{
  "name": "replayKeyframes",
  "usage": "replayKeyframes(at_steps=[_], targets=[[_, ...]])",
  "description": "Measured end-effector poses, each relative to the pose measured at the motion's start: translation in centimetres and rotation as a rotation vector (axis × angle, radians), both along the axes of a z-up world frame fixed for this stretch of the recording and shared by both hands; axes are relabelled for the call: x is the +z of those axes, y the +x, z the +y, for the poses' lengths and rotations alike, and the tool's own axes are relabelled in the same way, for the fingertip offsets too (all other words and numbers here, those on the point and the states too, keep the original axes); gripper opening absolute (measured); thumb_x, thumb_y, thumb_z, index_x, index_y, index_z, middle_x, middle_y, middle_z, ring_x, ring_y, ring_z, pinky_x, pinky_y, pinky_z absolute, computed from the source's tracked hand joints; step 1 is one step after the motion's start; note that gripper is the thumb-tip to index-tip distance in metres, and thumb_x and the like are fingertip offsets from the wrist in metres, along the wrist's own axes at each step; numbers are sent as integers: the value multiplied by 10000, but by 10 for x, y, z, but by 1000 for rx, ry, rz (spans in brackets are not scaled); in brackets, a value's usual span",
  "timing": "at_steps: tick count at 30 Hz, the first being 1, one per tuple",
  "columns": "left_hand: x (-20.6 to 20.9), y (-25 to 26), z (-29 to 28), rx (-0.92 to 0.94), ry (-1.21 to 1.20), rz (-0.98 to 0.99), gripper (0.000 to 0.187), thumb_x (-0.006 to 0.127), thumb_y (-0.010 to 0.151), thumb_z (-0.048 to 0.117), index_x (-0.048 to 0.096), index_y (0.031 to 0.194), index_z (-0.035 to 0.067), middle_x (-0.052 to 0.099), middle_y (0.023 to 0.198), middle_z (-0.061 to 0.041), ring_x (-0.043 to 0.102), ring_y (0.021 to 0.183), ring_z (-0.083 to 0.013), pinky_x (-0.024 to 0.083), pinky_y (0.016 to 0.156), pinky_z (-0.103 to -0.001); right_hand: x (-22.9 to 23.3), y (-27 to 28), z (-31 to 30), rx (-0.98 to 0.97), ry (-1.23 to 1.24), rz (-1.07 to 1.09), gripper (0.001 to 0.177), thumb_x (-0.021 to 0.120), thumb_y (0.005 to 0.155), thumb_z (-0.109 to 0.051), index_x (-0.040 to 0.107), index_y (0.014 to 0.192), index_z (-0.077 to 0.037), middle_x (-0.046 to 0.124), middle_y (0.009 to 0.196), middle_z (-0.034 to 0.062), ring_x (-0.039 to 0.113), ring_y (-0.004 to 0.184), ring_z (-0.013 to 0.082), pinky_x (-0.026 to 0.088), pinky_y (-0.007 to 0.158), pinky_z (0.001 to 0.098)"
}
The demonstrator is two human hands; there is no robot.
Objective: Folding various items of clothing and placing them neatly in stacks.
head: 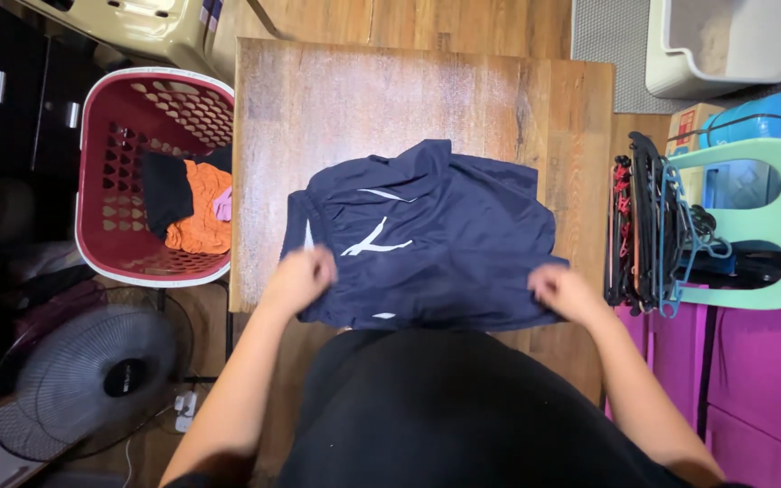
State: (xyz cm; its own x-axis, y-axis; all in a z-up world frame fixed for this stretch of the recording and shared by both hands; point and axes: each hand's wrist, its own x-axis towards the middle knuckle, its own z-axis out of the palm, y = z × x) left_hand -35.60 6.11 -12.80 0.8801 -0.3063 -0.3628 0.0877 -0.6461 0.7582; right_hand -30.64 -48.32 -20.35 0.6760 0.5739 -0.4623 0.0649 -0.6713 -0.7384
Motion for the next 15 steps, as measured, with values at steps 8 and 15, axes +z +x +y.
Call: replayKeyframes(at_steps=[8, 15], targets=[[-12, 118, -28, 669, 671, 98, 634, 842, 737, 236, 513, 1250, 62, 469, 1323, -201, 532, 1163, -456, 520, 870, -575, -14, 136, 98, -647, -289, -729, 279, 739, 953, -157, 695, 1215, -73, 661, 1180, 200, 604, 1122, 405, 495, 963, 477], [-109, 117, 6, 643, 562, -116, 290, 649, 869, -33, 629, 1132, 86, 526, 1300, -243, 560, 1194, -458, 504, 1025, -498, -79, 213, 48, -797, -373, -410, 249, 869, 794, -222, 751, 979, -104, 751, 966, 149, 722, 912, 314, 566, 836, 428]])
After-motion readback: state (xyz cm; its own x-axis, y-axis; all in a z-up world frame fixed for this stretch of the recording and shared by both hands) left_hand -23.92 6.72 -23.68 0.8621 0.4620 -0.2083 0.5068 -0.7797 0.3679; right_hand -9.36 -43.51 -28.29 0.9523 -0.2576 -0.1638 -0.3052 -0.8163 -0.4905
